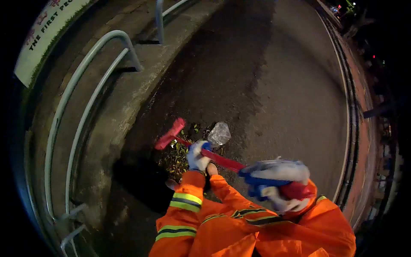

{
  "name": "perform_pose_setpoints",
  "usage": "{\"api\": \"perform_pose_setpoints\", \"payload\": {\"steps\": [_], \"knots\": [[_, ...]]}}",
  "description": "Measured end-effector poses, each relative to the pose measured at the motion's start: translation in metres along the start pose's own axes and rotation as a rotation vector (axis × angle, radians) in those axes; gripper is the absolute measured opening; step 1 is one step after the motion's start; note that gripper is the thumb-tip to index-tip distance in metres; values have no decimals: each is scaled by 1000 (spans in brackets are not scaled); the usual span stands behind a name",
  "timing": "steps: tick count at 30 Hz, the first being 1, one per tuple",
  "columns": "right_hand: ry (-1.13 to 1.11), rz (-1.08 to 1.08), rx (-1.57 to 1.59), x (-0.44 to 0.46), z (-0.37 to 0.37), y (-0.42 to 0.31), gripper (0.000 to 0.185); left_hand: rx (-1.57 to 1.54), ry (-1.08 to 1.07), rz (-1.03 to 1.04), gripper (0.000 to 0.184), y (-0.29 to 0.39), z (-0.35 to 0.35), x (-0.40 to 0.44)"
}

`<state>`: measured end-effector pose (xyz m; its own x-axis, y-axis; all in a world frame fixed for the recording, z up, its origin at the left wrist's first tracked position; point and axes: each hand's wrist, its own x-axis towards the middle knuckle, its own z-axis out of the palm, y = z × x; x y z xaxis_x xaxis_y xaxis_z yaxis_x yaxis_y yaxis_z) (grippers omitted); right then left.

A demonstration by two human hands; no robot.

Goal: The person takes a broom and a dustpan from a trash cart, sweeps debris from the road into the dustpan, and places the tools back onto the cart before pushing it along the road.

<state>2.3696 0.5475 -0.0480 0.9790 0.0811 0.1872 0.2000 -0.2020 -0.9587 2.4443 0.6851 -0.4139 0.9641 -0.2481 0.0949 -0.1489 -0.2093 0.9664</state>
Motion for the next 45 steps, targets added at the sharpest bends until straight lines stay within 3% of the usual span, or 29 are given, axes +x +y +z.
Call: {"api": "perform_pose_setpoints", "payload": {"steps": [2,3,5,6,9,10,12,14,16,18,19,20,21,23,25,26,28,31,36,38,40,43,45], "knots": [[-205,56,48,-13,-30,-26,26,172,-2,62,20,58,7,-19],[-419,-11,89,-8,-53,-31,21,172,-23,87,22,87,5,-26],[-502,-125,127,-20,-79,-42,18,52,-111,103,31,105,14,-34],[-369,-162,131,-38,-80,-46,18,103,-77,173,33,104,17,-37],[-342,20,46,-57,-85,-34,17,195,40,396,39,117,9,-4],[-268,41,34,-58,-73,-18,18,292,-43,172,35,105,6,10],[-55,15,44,-63,-31,25,24,151,-41,-82,16,38,3,30],[166,-72,57,-73,15,73,27,-528,29,-440,10,-43,10,33],[65,-47,79,-73,8,63,28,-823,38,-727,18,-80,17,22],[-57,40,149,-76,-17,23,34,-1208,113,-769,4,-52,36,-15],[-63,116,115,-86,-24,5,35,-1325,217,-716,18,-30,47,-36],[-78,188,86,-93,-29,-11,36,-663,-10,-371,32,-15,42,-57],[-118,148,-180,-97,-34,-27,39,17,7,-43,45,-2,36,-78],[-290,295,-235,-119,-55,-34,45,-179,218,-237,57,54,32,-120],[-497,687,297,-152,-81,-16,49,-300,474,-522,54,-25,35,-219],[-488,876,470,-164,-85,-8,50,-378,622,-643,52,-63,36,-268],[-436,1251,822,-186,-82,9,52,-424,831,-814,53,-64,7,-340],[-324,1481,724,-187,-45,35,58,-423,1015,-923,54,-58,-39,-428],[-558,1187,306,-174,1,131,52,-458,1203,-983,56,-38,-58,-506],[-771,722,-2,-167,12,198,47,-490,1227,-964,57,-33,-44,-514],[-872,392,-180,-156,28,257,41,-541,1228,-921,58,-36,-16,-503],[-837,338,-176,-148,57,271,34,-609,1234,-851,59,-25,29,-455],[-860,461,-111,-147,60,261,23,-619,1298,-832,60,-14,44,-443]]}}
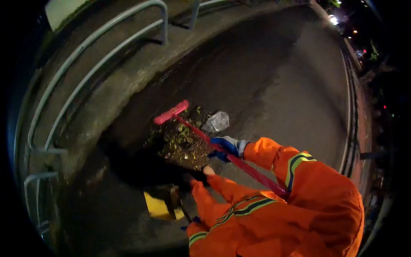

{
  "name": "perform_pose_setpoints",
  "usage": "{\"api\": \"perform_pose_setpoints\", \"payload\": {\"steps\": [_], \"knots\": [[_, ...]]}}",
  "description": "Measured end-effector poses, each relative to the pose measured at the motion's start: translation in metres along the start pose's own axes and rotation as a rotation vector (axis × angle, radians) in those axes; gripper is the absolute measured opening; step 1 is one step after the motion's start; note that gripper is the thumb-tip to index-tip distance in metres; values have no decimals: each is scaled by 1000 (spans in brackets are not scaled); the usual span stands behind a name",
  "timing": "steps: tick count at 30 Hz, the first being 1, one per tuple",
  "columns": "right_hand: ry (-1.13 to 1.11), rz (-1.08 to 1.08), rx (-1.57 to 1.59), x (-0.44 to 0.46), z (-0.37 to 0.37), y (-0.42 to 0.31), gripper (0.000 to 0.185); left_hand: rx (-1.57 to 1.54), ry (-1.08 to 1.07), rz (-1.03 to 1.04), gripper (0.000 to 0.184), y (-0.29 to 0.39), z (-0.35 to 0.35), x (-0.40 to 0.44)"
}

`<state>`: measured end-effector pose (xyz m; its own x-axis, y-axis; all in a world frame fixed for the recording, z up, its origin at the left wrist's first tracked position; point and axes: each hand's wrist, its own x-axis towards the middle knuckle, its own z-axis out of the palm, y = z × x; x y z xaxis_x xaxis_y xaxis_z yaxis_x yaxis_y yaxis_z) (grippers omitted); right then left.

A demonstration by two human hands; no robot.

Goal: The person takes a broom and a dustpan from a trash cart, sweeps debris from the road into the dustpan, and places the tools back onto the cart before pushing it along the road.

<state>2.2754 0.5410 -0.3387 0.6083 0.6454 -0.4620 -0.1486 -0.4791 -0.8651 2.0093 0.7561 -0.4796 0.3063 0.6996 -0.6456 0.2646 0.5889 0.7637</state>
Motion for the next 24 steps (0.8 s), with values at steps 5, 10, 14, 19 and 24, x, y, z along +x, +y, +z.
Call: {"api": "perform_pose_setpoints", "payload": {"steps": [5,10,14,19,24], "knots": [[36,871,280,-57,0,33,17,-44,293,28,63,-7,-84,-37],[167,914,-45,-111,-57,54,28,-111,694,177,65,30,-197,-26],[218,754,-157,-115,-73,29,31,73,511,147,49,74,-228,8],[172,435,-670,-16,-85,67,53,472,523,358,36,94,-243,12],[-10,289,-687,125,-32,59,56,529,388,279,31,115,-248,13]]}}
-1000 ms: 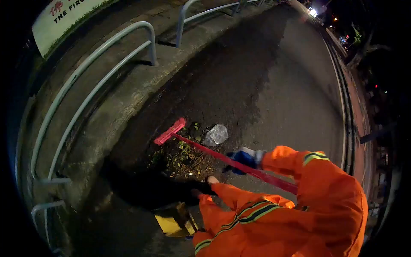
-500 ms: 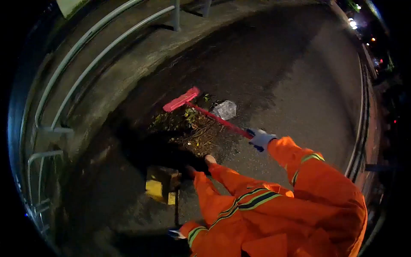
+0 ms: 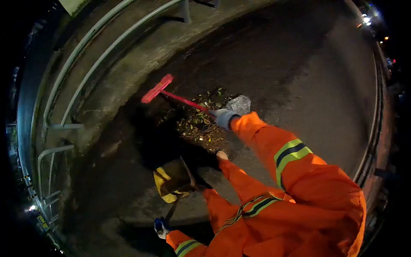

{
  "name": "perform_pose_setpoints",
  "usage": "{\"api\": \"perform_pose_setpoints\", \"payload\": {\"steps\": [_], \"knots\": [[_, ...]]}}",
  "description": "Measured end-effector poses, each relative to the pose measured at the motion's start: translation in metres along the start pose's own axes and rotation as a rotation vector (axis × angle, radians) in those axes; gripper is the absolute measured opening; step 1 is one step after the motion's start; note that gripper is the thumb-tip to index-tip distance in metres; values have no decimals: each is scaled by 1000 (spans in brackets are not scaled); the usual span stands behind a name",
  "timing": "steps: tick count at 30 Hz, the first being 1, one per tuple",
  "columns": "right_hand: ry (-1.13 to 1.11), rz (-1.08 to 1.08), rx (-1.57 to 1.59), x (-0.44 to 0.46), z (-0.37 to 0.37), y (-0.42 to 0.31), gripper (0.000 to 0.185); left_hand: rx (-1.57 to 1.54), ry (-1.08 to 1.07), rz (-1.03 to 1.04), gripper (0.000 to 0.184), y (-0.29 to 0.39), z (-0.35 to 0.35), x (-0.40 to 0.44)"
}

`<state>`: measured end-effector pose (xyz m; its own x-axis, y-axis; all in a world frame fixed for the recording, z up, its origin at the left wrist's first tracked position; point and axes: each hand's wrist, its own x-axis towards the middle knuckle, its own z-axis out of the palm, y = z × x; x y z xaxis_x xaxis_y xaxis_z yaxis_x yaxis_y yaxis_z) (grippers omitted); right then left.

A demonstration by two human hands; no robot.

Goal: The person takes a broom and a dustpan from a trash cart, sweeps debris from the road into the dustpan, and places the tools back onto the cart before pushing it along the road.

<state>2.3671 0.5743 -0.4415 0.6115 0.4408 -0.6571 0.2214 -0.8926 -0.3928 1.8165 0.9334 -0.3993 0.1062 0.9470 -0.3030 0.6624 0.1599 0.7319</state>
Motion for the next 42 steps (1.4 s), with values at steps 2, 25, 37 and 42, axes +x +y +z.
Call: {"api": "perform_pose_setpoints", "payload": {"steps": [2,25,37,42], "knots": [[-72,-3,-37,36,19,-31,66,357,-59,23,28,20,5,2],[-124,1009,156,-205,-23,91,20,480,-705,758,15,260,181,332],[318,1106,-88,-52,114,-141,30,-115,-1390,528,21,273,216,243],[174,1037,-261,-52,159,-226,32,-319,-1497,308,23,236,232,191]]}}
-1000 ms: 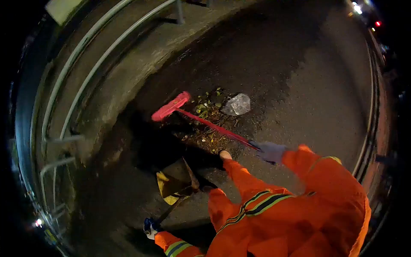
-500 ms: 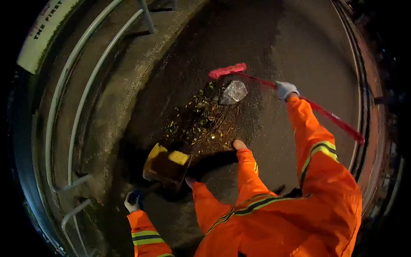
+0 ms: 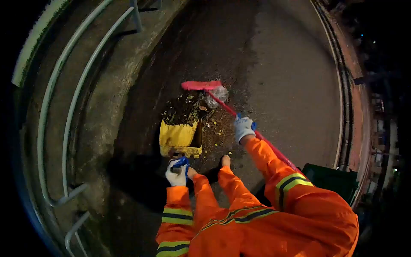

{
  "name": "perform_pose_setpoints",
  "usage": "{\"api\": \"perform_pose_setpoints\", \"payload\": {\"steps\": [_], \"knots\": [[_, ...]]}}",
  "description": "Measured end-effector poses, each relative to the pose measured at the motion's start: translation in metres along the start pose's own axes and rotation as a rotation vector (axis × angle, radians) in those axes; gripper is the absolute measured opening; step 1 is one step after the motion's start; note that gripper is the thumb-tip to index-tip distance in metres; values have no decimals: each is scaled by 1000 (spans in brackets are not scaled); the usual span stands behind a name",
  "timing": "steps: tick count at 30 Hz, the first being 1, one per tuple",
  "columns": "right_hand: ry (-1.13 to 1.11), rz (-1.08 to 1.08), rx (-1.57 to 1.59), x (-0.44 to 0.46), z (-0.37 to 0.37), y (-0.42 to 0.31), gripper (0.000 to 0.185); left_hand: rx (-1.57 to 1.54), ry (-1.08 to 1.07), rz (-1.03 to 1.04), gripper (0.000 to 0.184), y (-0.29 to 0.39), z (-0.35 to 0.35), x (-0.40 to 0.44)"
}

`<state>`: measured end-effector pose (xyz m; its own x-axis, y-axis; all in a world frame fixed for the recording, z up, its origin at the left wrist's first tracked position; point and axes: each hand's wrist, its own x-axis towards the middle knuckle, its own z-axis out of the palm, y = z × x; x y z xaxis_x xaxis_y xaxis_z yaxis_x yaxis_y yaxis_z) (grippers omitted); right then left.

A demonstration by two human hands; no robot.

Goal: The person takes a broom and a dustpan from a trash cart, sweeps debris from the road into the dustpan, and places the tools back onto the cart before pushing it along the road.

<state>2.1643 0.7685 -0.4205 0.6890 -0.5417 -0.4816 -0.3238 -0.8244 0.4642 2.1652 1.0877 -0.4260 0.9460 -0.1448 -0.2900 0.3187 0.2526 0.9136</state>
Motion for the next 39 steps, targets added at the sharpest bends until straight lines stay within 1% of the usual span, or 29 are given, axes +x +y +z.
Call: {"api": "perform_pose_setpoints", "payload": {"steps": [1,3,5,7,8,9,11,12,14,15,16,17,18,20,22,23,24,25,26,27,29,31,32,33,35,36,37,38,39], "knots": [[-3,-11,-15,-23,-9,-8,34,-135,-20,-57,24,5,5,2],[-44,-10,-35,-61,-9,-18,36,-62,-79,-6,25,-11,-2,2],[-51,-30,-40,-94,-1,-23,38,92,-116,81,24,-21,-11,-1],[-20,-75,-40,-128,9,-28,39,322,-122,208,23,-13,-22,-7],[-26,-125,-42,-137,25,-24,39,167,-116,86,25,-22,-27,-6],[-32,-166,-48,-152,15,-24,39,8,-90,-33,28,-32,-32,-4],[-74,-108,102,-201,-18,-17,37,345,-112,204,25,-55,-43,2],[-121,-273,64,-206,3,-8,36,301,-62,189,23,-62,-44,1],[-182,-96,328,-218,38,17,33,450,-5,220,23,-19,-26,-8],[-261,-76,368,-231,-1,34,34,366,44,249,23,-32,-32,-7],[-58,-122,460,-248,-5,56,33,190,120,120,23,-67,-47,-3],[-89,-56,461,-247,2,74,36,151,122,169,23,-70,-51,-4],[-61,-10,481,-251,-12,85,40,378,73,182,24,-41,-45,-9],[-63,21,474,-226,-24,90,41,-4,129,48,17,-77,-60,-2],[-84,-17,448,-203,-38,84,42,107,158,83,14,-80,-64,-16],[-89,-61,427,-178,-57,73,42,326,184,142,13,-75,-61,-27],[-99,-109,401,-154,-75,58,43,344,197,147,12,-59,-55,-40],[-18,-203,349,-130,-89,42,41,365,213,150,16,-49,-48,-49],[62,-298,295,-95,-102,18,40,567,233,199,16,-62,-50,-47],[-108,-142,488,-36,-109,-20,30,627,248,218,15,-66,-47,-43],[-20,-541,78,54,-102,-89,22,559,293,247,14,-68,-27,-29],[73,-352,-170,79,-152,-136,26,433,335,279,13,-64,-9,-8],[154,-426,-413,95,-151,-151,18,331,360,300,14,-58,2,2],[303,-483,-683,96,-135,-165,18,229,397,315,14,-58,13,9],[360,-468,-659,58,-154,-128,14,80,468,325,16,-45,31,14],[229,-527,-319,104,-95,-135,14,30,507,328,17,-43,39,16],[269,-408,362,91,-91,-114,12,118,511,310,19,-47,31,22],[393,-398,1070,78,-90,-91,10,206,514,293,22,-50,24,30],[207,-540,257,54,-88,-79,16,68,514,282,21,-51,20,33]]}}
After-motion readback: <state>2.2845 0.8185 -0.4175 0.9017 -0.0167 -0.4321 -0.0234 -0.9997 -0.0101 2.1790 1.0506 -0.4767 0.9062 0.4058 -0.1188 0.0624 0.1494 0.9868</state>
